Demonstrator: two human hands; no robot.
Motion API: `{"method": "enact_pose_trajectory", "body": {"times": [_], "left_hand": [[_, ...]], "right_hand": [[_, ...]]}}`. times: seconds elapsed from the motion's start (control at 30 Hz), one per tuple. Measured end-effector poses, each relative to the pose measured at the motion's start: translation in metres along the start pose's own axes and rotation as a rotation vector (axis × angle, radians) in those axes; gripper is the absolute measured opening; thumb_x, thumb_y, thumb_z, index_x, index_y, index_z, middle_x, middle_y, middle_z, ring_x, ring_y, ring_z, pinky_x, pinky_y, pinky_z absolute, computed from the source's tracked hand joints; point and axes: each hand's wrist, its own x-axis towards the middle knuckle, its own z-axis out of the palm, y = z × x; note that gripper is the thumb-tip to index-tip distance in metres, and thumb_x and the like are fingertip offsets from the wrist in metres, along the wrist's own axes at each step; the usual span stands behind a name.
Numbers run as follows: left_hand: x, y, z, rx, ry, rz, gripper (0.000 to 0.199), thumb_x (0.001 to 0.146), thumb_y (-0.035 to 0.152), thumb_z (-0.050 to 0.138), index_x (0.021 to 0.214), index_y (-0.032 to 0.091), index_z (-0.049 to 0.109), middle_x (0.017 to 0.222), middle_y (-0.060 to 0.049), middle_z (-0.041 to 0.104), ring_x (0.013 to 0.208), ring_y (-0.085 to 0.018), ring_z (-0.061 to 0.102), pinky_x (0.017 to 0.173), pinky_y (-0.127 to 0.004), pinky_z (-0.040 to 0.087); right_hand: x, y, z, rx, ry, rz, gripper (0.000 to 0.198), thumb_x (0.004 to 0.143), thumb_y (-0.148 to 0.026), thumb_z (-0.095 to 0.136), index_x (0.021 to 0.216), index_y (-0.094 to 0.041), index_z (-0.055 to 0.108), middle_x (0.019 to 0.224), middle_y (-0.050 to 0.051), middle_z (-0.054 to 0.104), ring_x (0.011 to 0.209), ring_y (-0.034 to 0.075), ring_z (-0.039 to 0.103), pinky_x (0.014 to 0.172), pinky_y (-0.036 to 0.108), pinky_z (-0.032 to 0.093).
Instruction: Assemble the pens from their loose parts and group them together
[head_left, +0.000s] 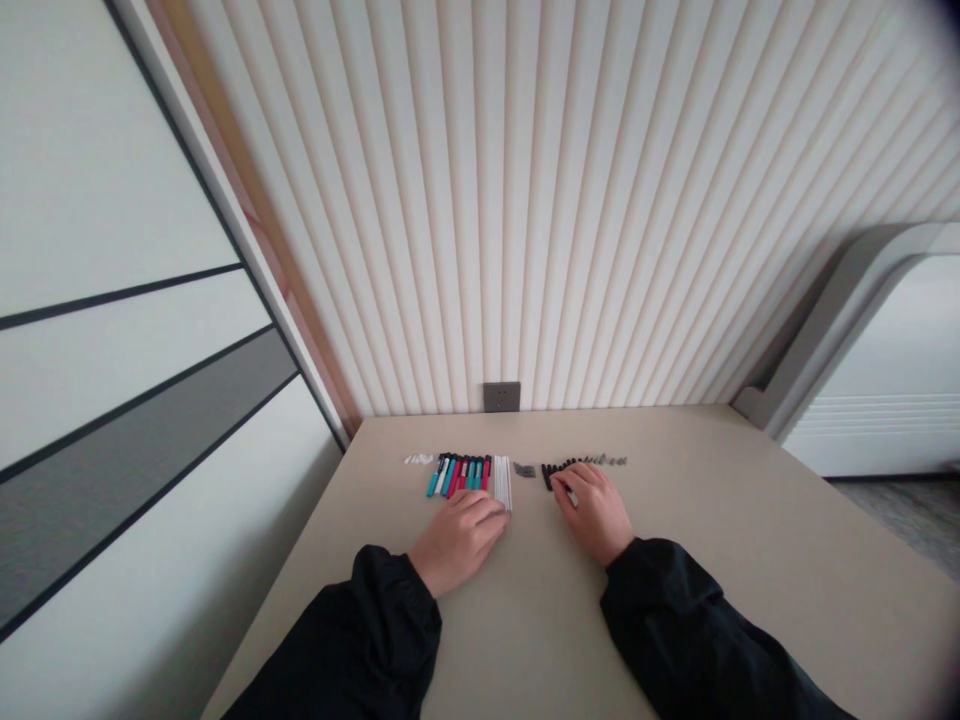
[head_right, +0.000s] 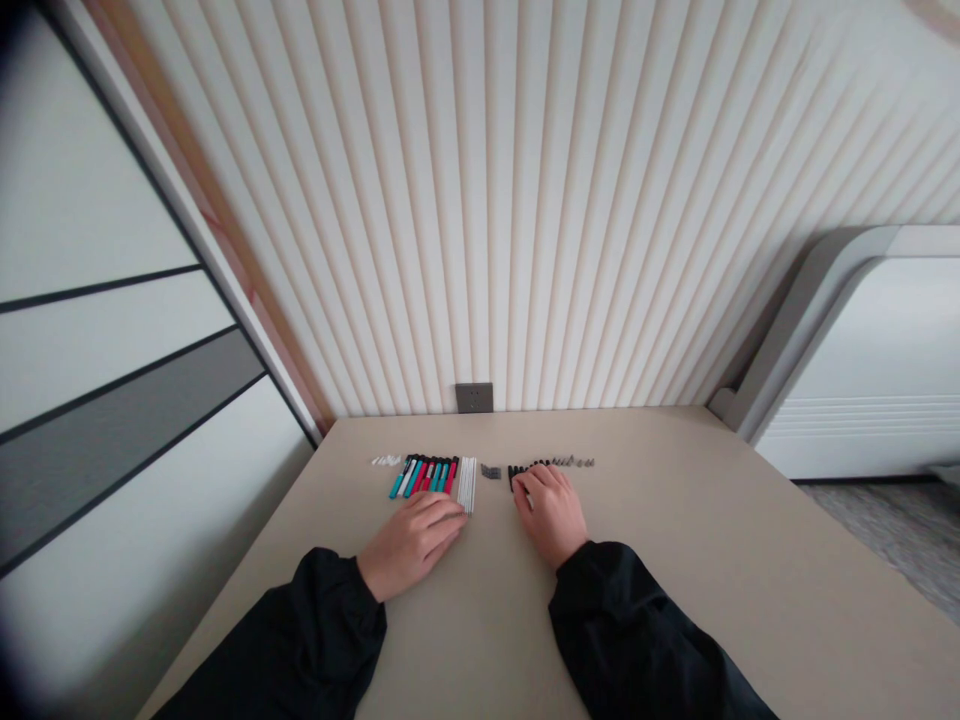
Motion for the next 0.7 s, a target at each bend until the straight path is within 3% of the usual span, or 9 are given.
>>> {"method": "enact_pose_trajectory", "body": {"times": [0.33,0.7], "left_hand": [[-0.002,0.008,0.006,-0.047,0.031,0.117,0.019,0.092,0.015,0.046,0.101,0.017,0.063,0.093,-0.006,0.065,0.092,-0.018,0.056,0.085,-0.033,0.045],[-0.003,0.008,0.008,-0.076,0.013,0.114,0.019,0.093,0.016,0.045,0.095,0.017,0.064,0.091,-0.006,0.065,0.090,-0.018,0.055,0.086,-0.033,0.043]], "right_hand": [[-0.002,0.002,0.013,-0.254,-0.032,0.013,0.018,0.088,-0.032,0.058,0.099,-0.022,0.069,0.097,0.007,0.060,0.092,0.023,0.052,0.082,0.035,0.038],[-0.002,-0.001,0.011,-0.263,-0.027,0.042,0.013,0.086,-0.031,0.061,0.092,-0.023,0.069,0.095,0.006,0.060,0.093,0.023,0.051,0.082,0.034,0.036]]}}
